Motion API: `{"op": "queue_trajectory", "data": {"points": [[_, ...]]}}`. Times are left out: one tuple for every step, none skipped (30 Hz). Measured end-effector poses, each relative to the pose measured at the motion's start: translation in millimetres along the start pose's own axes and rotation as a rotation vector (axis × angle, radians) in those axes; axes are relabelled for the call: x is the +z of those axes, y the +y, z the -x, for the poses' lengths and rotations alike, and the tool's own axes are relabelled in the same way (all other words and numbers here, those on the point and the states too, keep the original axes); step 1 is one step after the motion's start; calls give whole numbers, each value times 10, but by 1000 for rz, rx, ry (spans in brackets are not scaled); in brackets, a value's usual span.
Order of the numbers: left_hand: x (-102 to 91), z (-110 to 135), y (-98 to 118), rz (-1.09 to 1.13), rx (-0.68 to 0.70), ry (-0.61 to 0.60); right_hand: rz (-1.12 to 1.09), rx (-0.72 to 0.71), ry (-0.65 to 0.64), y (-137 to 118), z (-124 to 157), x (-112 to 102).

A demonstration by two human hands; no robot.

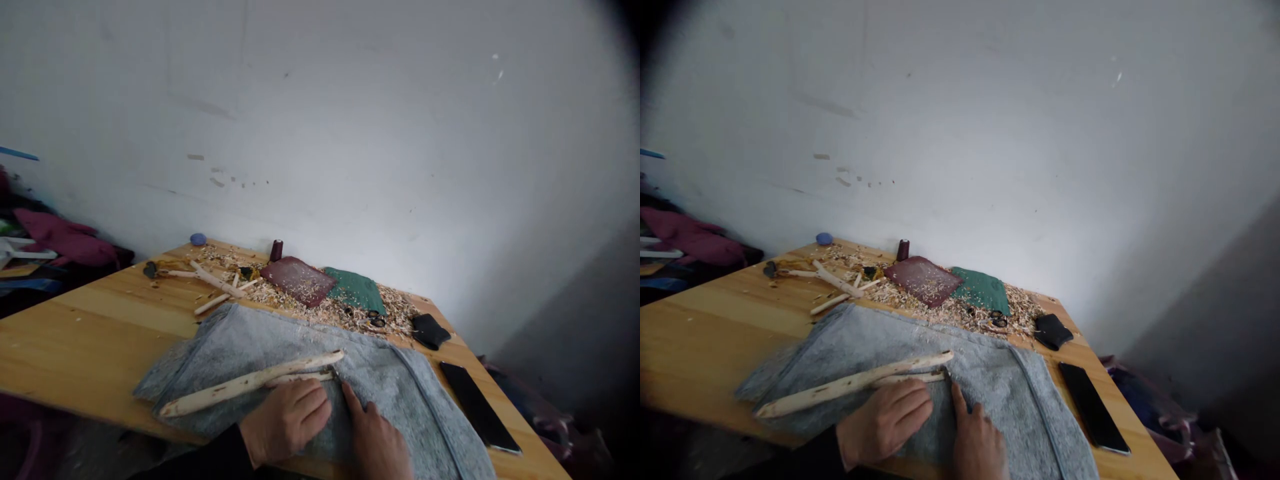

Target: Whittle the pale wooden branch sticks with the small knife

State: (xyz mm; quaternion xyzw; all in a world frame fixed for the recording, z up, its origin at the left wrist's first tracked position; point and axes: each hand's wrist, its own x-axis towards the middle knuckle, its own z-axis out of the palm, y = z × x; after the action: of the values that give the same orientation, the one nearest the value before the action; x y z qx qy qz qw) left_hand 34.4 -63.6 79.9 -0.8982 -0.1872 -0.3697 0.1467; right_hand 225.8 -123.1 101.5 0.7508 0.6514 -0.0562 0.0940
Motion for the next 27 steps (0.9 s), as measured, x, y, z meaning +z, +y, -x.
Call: {"op": "queue_trajectory", "data": {"points": [[87,-17,24,11,-3,-87,2,-1,-1,4,-6,8],[164,-39,35,-5,-82,-171,4,0,2,7,-11,16],[224,-66,32,-31,-208,-277,5,0,7,9,-13,21],[262,-96,18,-64,-341,-375,3,-2,11,9,-15,27],[278,-128,-4,-90,-463,-458,1,-4,16,8,-16,32],[275,-160,-31,-96,-531,-522,1,-4,21,5,-17,37],[256,-190,-60,-91,-561,-564,3,-4,25,1,-18,43],[228,-218,-89,-73,-563,-594,8,-3,31,-4,-19,50],[197,-244,-117,-44,-541,-618,14,1,35,-10,-20,57],[169,-267,-141,-15,-516,-640,23,8,38,-16,-21,63],[147,-287,-161,12,-495,-664,31,16,39,-20,-22,69],[131,-306,-176,34,-478,-688,36,21,36,-23,-23,74],[122,-322,-188,49,-467,-711,38,25,33,-25,-22,78],[119,-335,-195,58,-463,-728,38,28,32,-24,-21,82],[119,-345,-200,62,-468,-736,35,30,35,-21,-18,86],[121,-350,-204,66,-480,-736,29,31,41,-18,-14,90],[123,-350,-207,70,-495,-729,22,35,50,-13,-9,95],[124,-345,-211,72,-511,-719,13,39,59,-10,-5,100],[123,-337,-216,72,-527,-709,6,43,68,-6,-1,106],[119,-325,-222,74,-540,-701,0,50,75,-4,2,111],[113,-313,-227,77,-550,-697,-4,56,82,-3,5,115],[105,-301,-232,80,-555,-693,-6,58,88,-1,6,117],[96,-289,-234,83,-560,-689,-6,56,94,1,6,116],[86,-278,-233,88,-565,-684,-9,52,98,5,5,113],[76,-267,-228,94,-567,-681,-17,43,92,12,4,108],[67,-256,-220,95,-573,-678,-26,32,84,21,3,102],[59,-242,-208,93,-583,-671,-33,22,77,33,1,96]]}}
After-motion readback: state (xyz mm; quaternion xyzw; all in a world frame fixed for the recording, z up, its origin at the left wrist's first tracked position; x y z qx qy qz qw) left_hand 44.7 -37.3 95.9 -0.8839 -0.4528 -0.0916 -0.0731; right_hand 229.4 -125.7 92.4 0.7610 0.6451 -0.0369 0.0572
